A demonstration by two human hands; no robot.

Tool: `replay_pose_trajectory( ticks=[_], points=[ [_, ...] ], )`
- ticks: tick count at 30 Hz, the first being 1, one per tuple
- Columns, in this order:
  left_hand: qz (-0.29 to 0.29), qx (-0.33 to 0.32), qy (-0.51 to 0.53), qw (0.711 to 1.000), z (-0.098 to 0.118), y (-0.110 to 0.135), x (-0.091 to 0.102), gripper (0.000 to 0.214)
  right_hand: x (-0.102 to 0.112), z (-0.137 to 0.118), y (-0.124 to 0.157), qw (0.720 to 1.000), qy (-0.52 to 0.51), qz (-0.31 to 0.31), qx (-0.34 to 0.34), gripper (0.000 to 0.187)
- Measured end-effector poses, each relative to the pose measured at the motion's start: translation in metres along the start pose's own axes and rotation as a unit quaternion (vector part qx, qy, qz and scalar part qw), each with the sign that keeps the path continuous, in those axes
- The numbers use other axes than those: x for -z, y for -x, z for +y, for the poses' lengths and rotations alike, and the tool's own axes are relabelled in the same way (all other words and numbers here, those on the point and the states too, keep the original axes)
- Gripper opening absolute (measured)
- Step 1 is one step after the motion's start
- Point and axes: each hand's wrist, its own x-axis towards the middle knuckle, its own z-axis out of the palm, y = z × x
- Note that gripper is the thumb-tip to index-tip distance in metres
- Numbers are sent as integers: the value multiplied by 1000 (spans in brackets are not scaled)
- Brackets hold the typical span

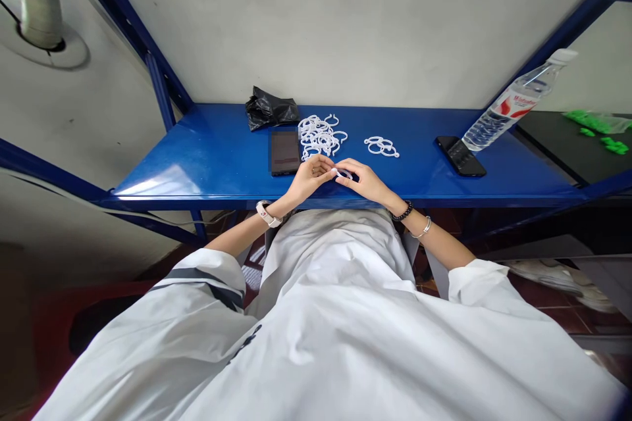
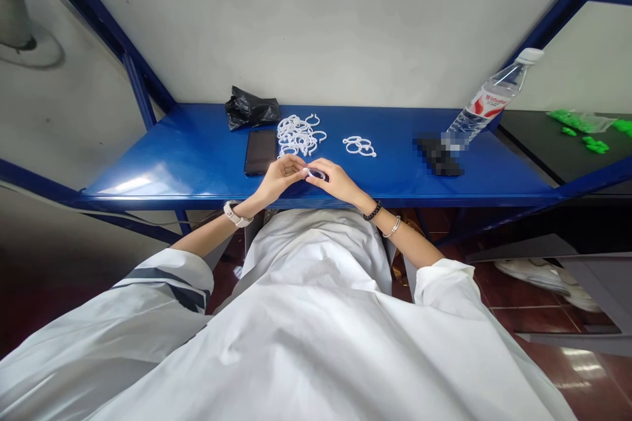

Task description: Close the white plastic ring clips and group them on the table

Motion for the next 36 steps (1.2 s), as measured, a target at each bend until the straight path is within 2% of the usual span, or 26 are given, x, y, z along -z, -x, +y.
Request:
replay_pose_trajectory(
  ticks=[6,12,23,36],
  points=[
    [-14,14,-33,999,1,0,1,47,-1,-2,3,998,46,52,10,35],
    [-53,-5,-54,997,2,0,0,49,-4,-8,6,990,126,66,14,38],
    [-53,0,-58,997,3,2,-1,49,-6,-10,8,993,104,47,1,26],
    [-37,4,-89,995,4,3,-3,45,-7,-11,7,993,99,57,9,19]
  ],
)
